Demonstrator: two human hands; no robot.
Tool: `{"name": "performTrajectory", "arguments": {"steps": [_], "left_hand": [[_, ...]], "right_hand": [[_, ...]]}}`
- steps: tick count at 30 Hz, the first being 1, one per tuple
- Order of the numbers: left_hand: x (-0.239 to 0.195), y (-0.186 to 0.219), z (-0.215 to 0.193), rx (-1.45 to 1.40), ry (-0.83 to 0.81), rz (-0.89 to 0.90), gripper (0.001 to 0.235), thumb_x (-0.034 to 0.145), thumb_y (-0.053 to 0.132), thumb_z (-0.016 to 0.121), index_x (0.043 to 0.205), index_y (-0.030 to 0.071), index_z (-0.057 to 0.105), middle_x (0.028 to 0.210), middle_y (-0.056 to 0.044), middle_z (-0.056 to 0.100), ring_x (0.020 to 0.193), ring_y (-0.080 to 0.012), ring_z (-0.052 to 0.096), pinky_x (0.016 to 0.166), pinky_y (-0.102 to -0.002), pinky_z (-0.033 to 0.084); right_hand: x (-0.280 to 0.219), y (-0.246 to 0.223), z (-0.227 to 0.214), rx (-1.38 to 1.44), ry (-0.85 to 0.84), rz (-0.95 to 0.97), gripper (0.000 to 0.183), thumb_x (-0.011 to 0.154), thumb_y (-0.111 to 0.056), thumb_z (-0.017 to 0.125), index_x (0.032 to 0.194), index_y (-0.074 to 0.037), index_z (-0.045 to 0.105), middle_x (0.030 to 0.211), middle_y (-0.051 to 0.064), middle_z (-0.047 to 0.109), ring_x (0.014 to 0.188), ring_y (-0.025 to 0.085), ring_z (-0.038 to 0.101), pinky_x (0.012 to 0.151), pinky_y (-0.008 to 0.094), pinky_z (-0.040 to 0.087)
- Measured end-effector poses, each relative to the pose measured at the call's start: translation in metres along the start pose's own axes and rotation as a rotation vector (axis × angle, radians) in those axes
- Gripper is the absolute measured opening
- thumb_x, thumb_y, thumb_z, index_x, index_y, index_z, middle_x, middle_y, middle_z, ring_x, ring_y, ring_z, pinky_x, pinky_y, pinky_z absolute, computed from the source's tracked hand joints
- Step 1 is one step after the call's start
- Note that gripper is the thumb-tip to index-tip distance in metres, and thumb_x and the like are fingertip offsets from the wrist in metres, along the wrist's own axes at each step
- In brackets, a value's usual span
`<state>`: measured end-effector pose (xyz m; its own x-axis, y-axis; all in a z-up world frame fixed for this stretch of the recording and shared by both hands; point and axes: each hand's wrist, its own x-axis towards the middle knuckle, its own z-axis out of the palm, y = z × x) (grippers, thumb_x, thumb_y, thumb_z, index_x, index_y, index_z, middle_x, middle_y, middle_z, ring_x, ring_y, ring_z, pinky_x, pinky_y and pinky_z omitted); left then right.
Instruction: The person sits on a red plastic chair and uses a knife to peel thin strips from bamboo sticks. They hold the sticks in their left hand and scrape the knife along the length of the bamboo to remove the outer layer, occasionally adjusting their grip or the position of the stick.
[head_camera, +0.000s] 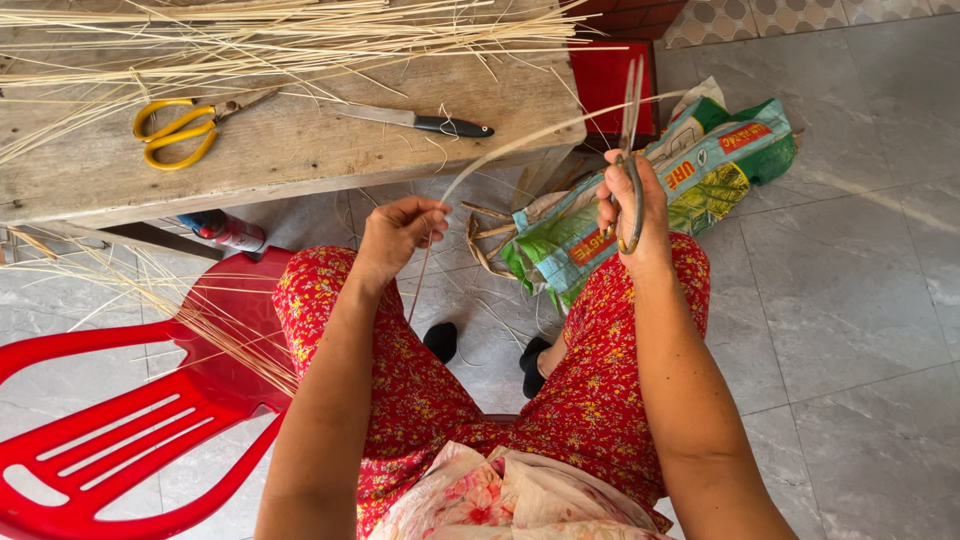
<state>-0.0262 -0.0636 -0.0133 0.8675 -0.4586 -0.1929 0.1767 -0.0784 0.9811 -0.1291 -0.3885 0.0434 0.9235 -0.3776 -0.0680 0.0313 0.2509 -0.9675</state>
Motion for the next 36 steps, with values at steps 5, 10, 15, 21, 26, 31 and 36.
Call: {"name": "performTrajectory", "arguments": {"steps": [5, 10, 15, 21, 26, 31, 36], "left_hand": [[0.001, 0.006, -0.003, -0.225, 0.096, 0.029, 0.017, 0.098, 0.017, 0.07, 0.112, 0.01, 0.076, 0.094, 0.0, 0.075, 0.083, -0.0086, 0.071, 0.071, -0.023, 0.057], [-0.001, 0.007, -0.012, -0.238, 0.327, 0.256, 0.018, 0.1, 0.016, 0.071, 0.116, 0.009, 0.076, 0.096, -0.001, 0.076, 0.087, -0.0093, 0.07, 0.075, -0.025, 0.06], [-0.006, 0.006, -0.025, -0.401, 0.433, 0.378, 0.019, 0.101, 0.014, 0.071, 0.118, 0.006, 0.073, 0.101, -0.003, 0.075, 0.091, -0.0109, 0.07, 0.079, -0.025, 0.058], [-0.008, -0.016, -0.034, -0.452, 0.547, 0.322, 0.014, 0.101, 0.012, 0.069, 0.111, 0.003, 0.07, 0.099, -0.005, 0.075, 0.087, -0.0121, 0.069, 0.076, -0.025, 0.056], [-0.018, -0.055, 0.004, -0.355, 0.57, 0.16, 0.01, 0.101, 0.012, 0.066, 0.107, 0.003, 0.068, 0.095, -0.006, 0.073, 0.082, -0.0117, 0.067, 0.072, -0.026, 0.055], [-0.047, -0.094, 0.051, -0.445, 0.454, -0.135, 0.012, 0.098, 0.009, 0.062, 0.108, 0.006, 0.067, 0.098, -0.007, 0.076, 0.084, -0.0142, 0.073, 0.075, -0.028, 0.059], [-0.062, -0.121, 0.095, -0.486, 0.361, -0.383, 0.019, 0.103, 0.014, 0.058, 0.119, 0.004, 0.06, 0.101, -0.009, 0.076, 0.082, -0.0174, 0.072, 0.071, -0.03, 0.056]], "right_hand": [[-0.004, 0.011, 0.009, -0.152, -0.107, -0.034, 0.042, 0.097, -0.024, 0.073, 0.131, -0.004, 0.06, 0.088, 0.003, 0.061, 0.064, 0.008, 0.055, 0.057, 0.023, 0.047], [-0.006, 0.019, 0.012, -0.2, -0.171, -0.006, 0.045, 0.096, -0.021, 0.075, 0.134, -0.003, 0.059, 0.088, 0.003, 0.06, 0.064, 0.007, 0.053, 0.056, 0.023, 0.044], [0.006, 0.03, 0.003, -0.329, -0.127, -0.076, 0.047, 0.096, -0.021, 0.077, 0.135, -0.003, 0.059, 0.094, 0.003, 0.063, 0.073, 0.009, 0.055, 0.062, 0.024, 0.046], [0.051, 0.043, 0.016, -1.003, -0.097, -0.243, 0.055, 0.085, -0.018, 0.083, 0.135, -0.01, 0.06, 0.103, 0.009, 0.072, 0.089, 0.021, 0.07, 0.078, 0.036, 0.055], [0.087, 0.044, 0.037, -1.204, -0.123, -0.313, 0.055, 0.086, -0.011, 0.078, 0.138, -0.014, 0.059, 0.108, 0.009, 0.073, 0.1, 0.032, 0.068, 0.084, 0.048, 0.052], [0.122, 0.057, 0.045, -1.388, -0.131, -0.659, 0.056, 0.085, -0.006, 0.079, 0.137, -0.014, 0.061, 0.112, 0.013, 0.067, 0.111, 0.036, 0.061, 0.093, 0.049, 0.049], [0.144, 0.078, 0.058, -1.419, -0.112, -0.7, 0.058, 0.087, -0.002, 0.079, 0.141, -0.015, 0.061, 0.116, 0.012, 0.067, 0.11, 0.036, 0.059, 0.099, 0.049, 0.045]]}}
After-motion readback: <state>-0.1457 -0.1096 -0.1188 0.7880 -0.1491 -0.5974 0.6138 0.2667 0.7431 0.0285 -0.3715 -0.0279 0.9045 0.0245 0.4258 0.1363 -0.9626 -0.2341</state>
